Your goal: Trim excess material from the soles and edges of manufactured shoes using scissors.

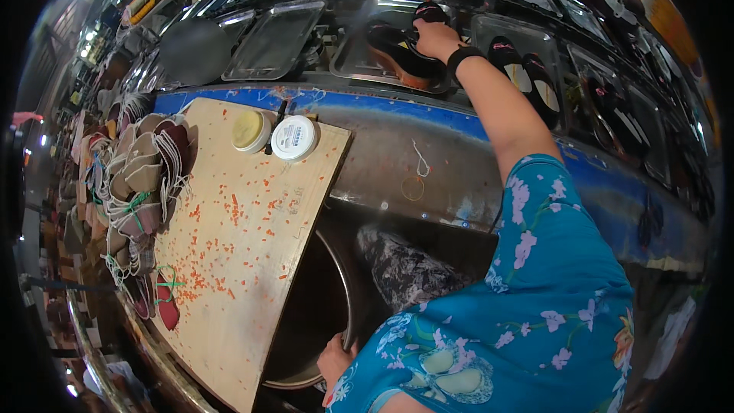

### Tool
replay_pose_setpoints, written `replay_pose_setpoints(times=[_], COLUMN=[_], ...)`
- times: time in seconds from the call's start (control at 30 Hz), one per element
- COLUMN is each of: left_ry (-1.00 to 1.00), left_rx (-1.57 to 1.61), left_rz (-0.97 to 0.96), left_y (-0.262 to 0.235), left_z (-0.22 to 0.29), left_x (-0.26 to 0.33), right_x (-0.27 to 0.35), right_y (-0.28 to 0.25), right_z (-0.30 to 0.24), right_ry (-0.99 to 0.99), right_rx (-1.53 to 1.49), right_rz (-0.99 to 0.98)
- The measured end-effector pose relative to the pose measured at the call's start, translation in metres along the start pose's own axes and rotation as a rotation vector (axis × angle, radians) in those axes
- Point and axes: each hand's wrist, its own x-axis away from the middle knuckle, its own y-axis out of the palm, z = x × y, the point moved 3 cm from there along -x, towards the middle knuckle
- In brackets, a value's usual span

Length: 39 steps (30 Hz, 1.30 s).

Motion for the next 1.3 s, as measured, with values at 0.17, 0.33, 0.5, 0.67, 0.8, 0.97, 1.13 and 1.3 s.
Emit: replay_pose_setpoints(times=[0.17, 0.33, 0.5, 0.67, 0.8, 0.97, 1.13, 1.3], left_ry=[-0.002, 0.095, -0.122, -0.455, -0.071, -0.379, -0.43, -0.249], left_rx=[0.039, 0.11, 0.362, 1.826, 2.394, 2.259, 1.923, 1.73], left_rz=[0.089, 0.152, 0.107, 0.207, 0.376, 0.728, 0.844, 0.7], left_y=[-0.007, 0.003, -0.01, -0.018, -0.077, -0.02, -0.008, -0.064], left_z=[-0.025, -0.022, -0.028, -0.043, -0.03, -0.071, -0.093, -0.066], left_x=[0.007, -0.011, 0.01, -0.011, 0.044, 0.12, 0.15, 0.128], right_x=[-0.028, -0.092, 0.028, 0.297, 0.444, 0.534, 0.557, 0.524], right_y=[0.031, -0.04, -0.062, -0.102, -0.072, -0.019, -0.001, -0.018], right_z=[-0.016, 0.058, -0.088, -0.273, -0.319, -0.342, -0.329, -0.328], right_ry=[-0.241, -0.467, -0.511, -0.872, -1.403, -1.416, -1.185, -0.676], right_rx=[-0.18, -0.348, -0.957, -0.803, -0.996, -0.933, -0.848, -1.341], right_rz=[-0.038, 0.182, -0.029, 0.2, -0.242, -0.704, -0.95, -0.9])
